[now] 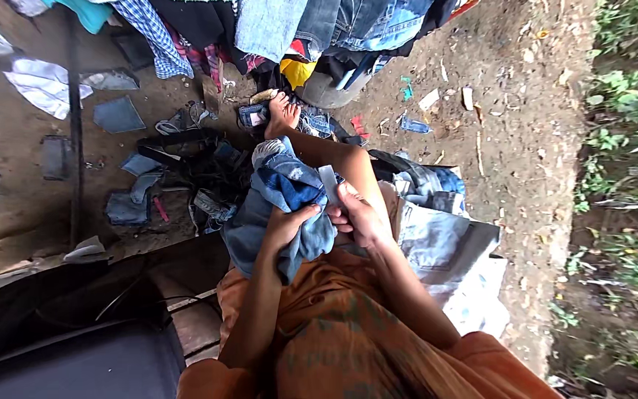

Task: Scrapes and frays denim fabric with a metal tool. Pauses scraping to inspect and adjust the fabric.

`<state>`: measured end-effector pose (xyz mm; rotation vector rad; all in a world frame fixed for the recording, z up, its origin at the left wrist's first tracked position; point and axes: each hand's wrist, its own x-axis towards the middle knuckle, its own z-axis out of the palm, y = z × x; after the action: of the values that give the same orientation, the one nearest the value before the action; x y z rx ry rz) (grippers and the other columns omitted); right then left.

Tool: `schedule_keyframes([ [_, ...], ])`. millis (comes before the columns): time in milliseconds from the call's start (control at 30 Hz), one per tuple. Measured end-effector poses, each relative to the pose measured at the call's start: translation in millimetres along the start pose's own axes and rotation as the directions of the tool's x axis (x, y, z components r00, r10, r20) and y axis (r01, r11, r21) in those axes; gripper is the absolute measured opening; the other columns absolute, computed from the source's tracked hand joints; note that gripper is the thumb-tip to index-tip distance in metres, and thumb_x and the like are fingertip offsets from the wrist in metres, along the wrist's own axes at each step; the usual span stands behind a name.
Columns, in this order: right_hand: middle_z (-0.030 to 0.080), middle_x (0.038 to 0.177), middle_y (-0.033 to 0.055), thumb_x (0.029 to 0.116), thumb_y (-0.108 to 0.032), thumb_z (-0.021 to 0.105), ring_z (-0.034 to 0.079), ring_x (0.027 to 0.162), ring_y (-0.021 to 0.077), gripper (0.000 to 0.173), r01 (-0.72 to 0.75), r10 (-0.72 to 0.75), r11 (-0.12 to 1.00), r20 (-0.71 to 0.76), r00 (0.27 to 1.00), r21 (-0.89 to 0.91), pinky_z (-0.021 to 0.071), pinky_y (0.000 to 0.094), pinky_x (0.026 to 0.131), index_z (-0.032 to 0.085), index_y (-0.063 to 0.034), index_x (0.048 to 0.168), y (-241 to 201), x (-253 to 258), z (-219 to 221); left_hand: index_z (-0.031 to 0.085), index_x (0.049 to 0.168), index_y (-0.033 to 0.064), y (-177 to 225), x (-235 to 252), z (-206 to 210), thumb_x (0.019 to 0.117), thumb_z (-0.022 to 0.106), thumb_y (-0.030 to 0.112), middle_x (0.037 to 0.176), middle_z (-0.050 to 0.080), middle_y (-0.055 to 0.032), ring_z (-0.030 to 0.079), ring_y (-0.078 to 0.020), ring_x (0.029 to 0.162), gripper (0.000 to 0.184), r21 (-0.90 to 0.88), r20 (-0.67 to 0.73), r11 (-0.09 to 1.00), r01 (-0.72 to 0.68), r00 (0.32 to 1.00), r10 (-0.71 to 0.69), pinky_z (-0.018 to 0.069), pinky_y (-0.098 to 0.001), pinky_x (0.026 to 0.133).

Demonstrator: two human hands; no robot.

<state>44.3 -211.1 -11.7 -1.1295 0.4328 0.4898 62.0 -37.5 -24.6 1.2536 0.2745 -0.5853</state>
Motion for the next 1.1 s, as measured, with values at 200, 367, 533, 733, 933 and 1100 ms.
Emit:
schedule_keyframes([
  [200,0.053,0.069,-0.0064,0.1095,-0.035,0.033,0.044,0.049,-0.0015,0.032,-0.028,0.027,0.999,-0.009,1.000,-0.034,0.0364,0.0126,0.043,0.056,-0.0128,0.109,-4,-11,-14,0.063,0.115,0.0028,2,0,3,0.0872,0.071,-0.008,0.095,0.072,-0.0007,0.069,-0.0050,0.090,0.031,-0.010,-0.028,1.000,-0.013,1.000,0.012,0.0578,-0.0257,0.086],
  [367,0.070,0.091,0.0088,0.1012,-0.031,0.059,0.065,0.073,0.0132,0.044,0.377,-0.620,0.395,0.060,0.782,-0.838,0.0565,0.0349,0.068,0.061,0.0003,0.133,17,-33,-14,0.063,0.116,0.0011,2,-1,3,0.0868,0.071,-0.009,0.096,0.073,-0.0007,0.069,-0.0043,0.092,0.032,-0.004,-0.014,1.000,-0.028,1.000,0.028,0.0580,-0.0256,0.088],
  [533,0.073,0.103,0.0150,0.1019,-0.033,0.059,0.072,0.081,0.0260,0.038,0.382,-0.677,0.187,0.163,0.717,-0.905,0.0584,0.0460,0.068,0.069,-0.0162,0.134,34,-9,-19,0.062,0.110,-0.0009,5,-3,2,0.0883,0.067,-0.009,0.090,0.071,-0.0008,0.068,-0.0036,0.086,0.024,0.015,-0.006,1.000,0.013,1.000,-0.013,0.0573,-0.0237,0.085],
  [733,0.059,0.073,-0.0085,0.1067,-0.015,0.037,0.048,0.056,-0.0030,0.038,0.310,-0.365,0.894,-0.123,0.923,-0.324,0.0414,0.0146,0.052,0.061,0.0037,0.129,14,-17,-5,0.061,0.107,-0.0009,2,0,4,0.0891,0.066,-0.007,0.089,0.071,0.0000,0.069,-0.0030,0.087,0.019,-0.014,-0.019,1.000,-0.010,1.000,0.009,0.0572,-0.0227,0.086],
  [933,0.071,0.098,0.0083,0.1043,-0.033,0.052,0.065,0.079,0.0111,0.049,0.355,-0.467,0.536,0.082,0.881,-0.766,0.0558,0.0355,0.074,0.056,-0.0038,0.144,6,-29,-10,0.060,0.113,-0.0032,4,-2,4,0.0891,0.068,-0.006,0.095,0.072,-0.0016,0.069,-0.0033,0.091,0.025,-0.004,0.005,1.000,-0.007,1.000,0.007,0.0569,-0.0229,0.090],
  [1100,0.073,0.118,0.0148,0.1057,-0.030,0.052,0.072,0.102,0.0255,0.039,0.430,-0.596,0.318,0.175,0.784,-0.845,0.0592,0.0465,0.084,0.068,-0.0092,0.134,29,-14,-12,0.057,0.115,-0.0025,6,-5,2,0.0874,0.065,-0.009,0.094,0.071,-0.0004,0.069,-0.0028,0.091,0.029,-0.001,0.024,1.000,0.005,1.000,-0.005,0.0567,-0.0224,0.089],
])
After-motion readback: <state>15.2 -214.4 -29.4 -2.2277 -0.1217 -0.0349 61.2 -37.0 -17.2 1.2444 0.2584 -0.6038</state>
